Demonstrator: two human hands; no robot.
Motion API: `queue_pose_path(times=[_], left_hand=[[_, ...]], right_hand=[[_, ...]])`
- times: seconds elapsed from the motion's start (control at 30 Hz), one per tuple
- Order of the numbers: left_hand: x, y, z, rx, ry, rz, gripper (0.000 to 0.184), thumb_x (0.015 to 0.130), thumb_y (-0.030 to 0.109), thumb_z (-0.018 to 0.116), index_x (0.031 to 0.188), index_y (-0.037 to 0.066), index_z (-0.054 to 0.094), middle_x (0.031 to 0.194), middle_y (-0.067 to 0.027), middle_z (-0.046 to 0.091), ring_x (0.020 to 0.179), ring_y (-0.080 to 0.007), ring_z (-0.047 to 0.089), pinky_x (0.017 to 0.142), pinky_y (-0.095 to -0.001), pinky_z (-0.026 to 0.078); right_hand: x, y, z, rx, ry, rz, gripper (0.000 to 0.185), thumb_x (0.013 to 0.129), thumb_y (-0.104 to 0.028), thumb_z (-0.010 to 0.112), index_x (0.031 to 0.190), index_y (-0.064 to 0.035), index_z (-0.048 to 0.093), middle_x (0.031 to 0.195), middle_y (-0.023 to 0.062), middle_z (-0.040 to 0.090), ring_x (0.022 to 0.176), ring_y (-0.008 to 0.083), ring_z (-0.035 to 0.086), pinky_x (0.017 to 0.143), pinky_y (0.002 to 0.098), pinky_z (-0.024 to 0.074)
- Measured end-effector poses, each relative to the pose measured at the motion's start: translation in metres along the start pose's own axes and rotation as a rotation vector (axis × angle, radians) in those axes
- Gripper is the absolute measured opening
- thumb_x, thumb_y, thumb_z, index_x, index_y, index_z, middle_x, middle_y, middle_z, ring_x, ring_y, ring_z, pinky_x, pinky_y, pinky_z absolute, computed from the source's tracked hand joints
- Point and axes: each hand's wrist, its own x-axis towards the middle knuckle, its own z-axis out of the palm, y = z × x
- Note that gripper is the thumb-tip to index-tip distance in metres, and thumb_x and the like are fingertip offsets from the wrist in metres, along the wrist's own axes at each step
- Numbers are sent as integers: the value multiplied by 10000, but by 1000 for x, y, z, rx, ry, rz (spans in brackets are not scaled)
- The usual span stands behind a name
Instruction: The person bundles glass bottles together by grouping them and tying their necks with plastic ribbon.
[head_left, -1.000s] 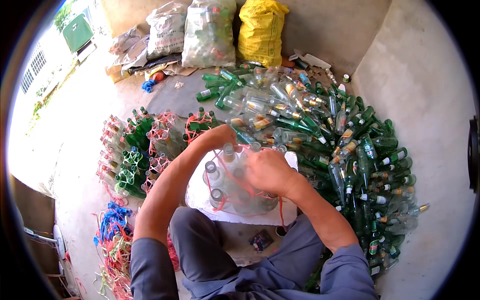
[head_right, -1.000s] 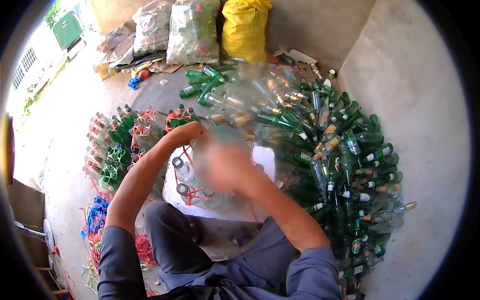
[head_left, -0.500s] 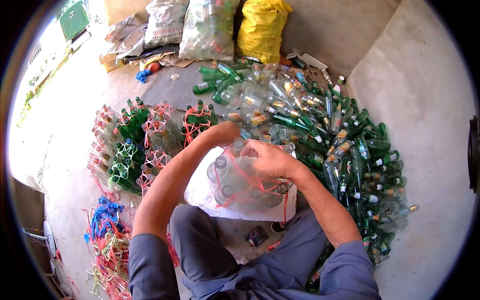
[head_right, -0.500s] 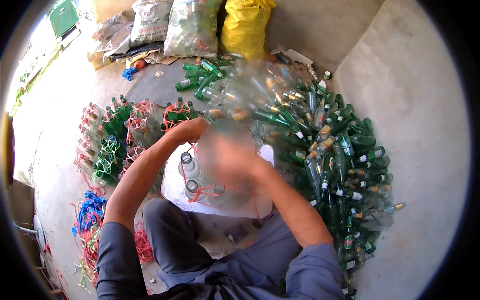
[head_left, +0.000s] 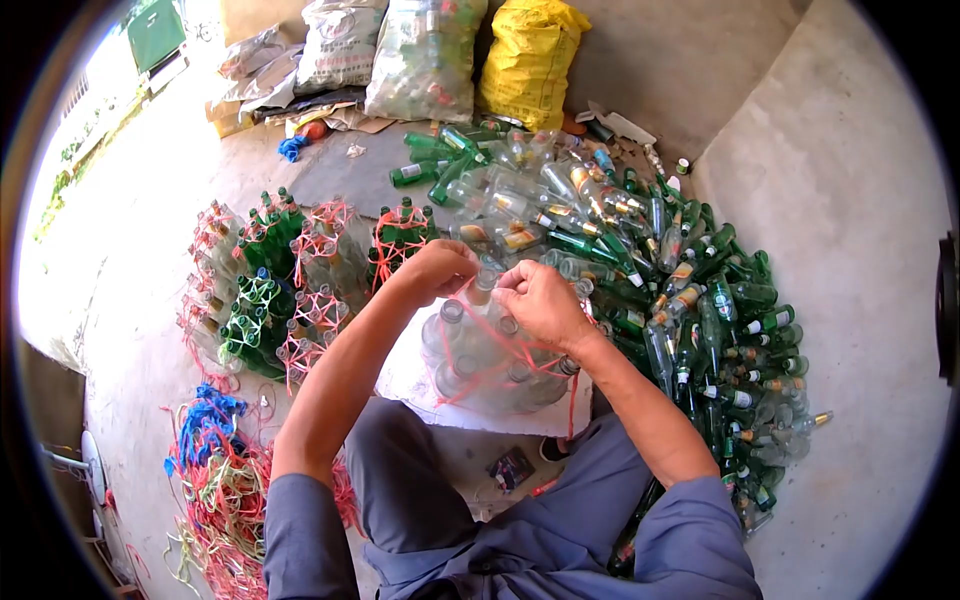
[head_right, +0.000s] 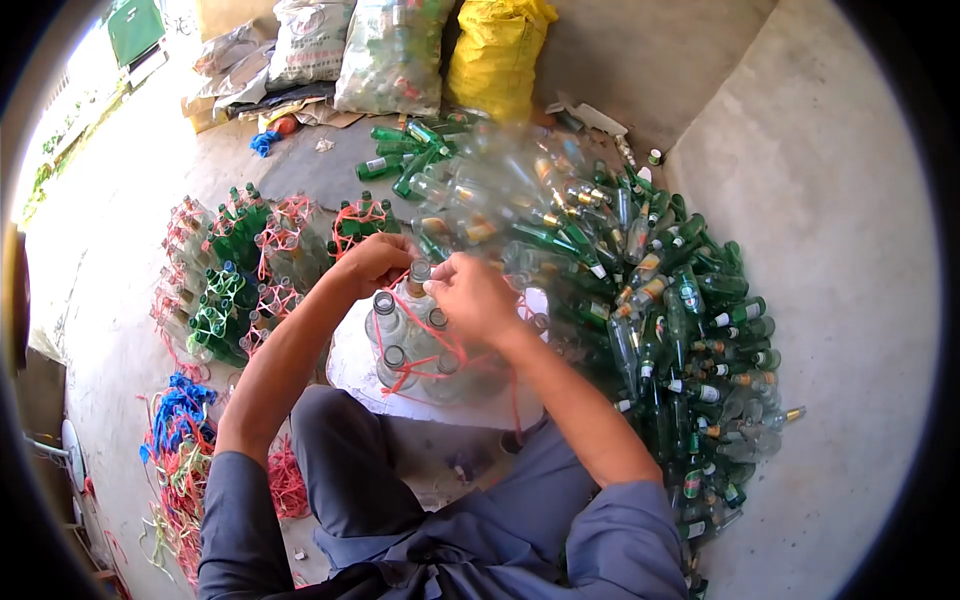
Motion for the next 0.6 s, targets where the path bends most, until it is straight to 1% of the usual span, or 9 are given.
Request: queue_pose_path(times=[0.03,0.07,0.13,0.3,0.33,0.43,0.47,0.57,0.6], left_hand=[[-4,2,1,-81,13,-1,61,824,36,689,832,21,631,622,-5,527,467,-68,424,405,-237,274],[-9,5,-1,-127,13,-1,97,826,-2,693,862,41,614,638,-1,532,470,-70,441,405,-224,289],[-20,14,-1,-187,36,50,111,823,-11,689,863,49,604,661,-6,549,473,-74,453,402,-223,296],[-45,32,7,-333,55,136,173,814,-28,694,920,52,583,737,-34,607,492,-82,487,399,-227,325],[-55,40,10,-337,12,136,197,843,-13,673,996,53,568,798,-60,636,550,-93,532,452,-225,395],[-86,58,33,-485,32,139,229,875,19,651,1076,57,547,878,-88,661,623,-112,572,533,-229,464],[-92,60,33,-517,-67,151,266,899,46,635,1139,61,520,985,-119,669,714,-132,612,613,-238,500],[-110,57,52,-619,21,223,156,930,177,642,1055,86,619,991,-148,712,640,-135,618,606,-278,524],[-120,57,55,-648,-54,223,243,934,251,639,1090,65,628,1095,-177,688,771,-189,676,709,-328,561]], right_hand=[[-3,-3,-2,5,15,6,288,847,-251,765,1003,-16,704,901,131,750,829,236,721,763,356,554],[-1,1,-1,32,10,3,289,843,-251,768,1003,-19,706,900,128,752,832,231,722,761,354,554],[7,11,3,85,-2,-4,290,834,-251,774,1004,-25,709,897,122,754,836,221,723,758,349,554],[10,12,5,-18,52,-18,280,814,-257,770,977,-34,724,898,132,758,832,258,729,762,382,555],[9,10,6,-53,71,-16,276,807,-256,769,967,-35,728,897,136,758,831,266,730,764,389,555],[6,3,6,-80,108,-12,257,791,-259,750,934,-46,739,887,148,755,833,294,730,773,410,554],[5,2,6,-104,123,-9,256,789,-260,742,933,-48,741,884,149,755,834,296,731,774,411,555],[6,0,7,-154,150,-6,254,784,-259,724,933,-55,745,873,155,751,840,307,730,781,417,556],[7,1,8,-152,148,-10,254,783,-259,719,934,-57,745,870,158,750,843,313,729,784,421,556]])
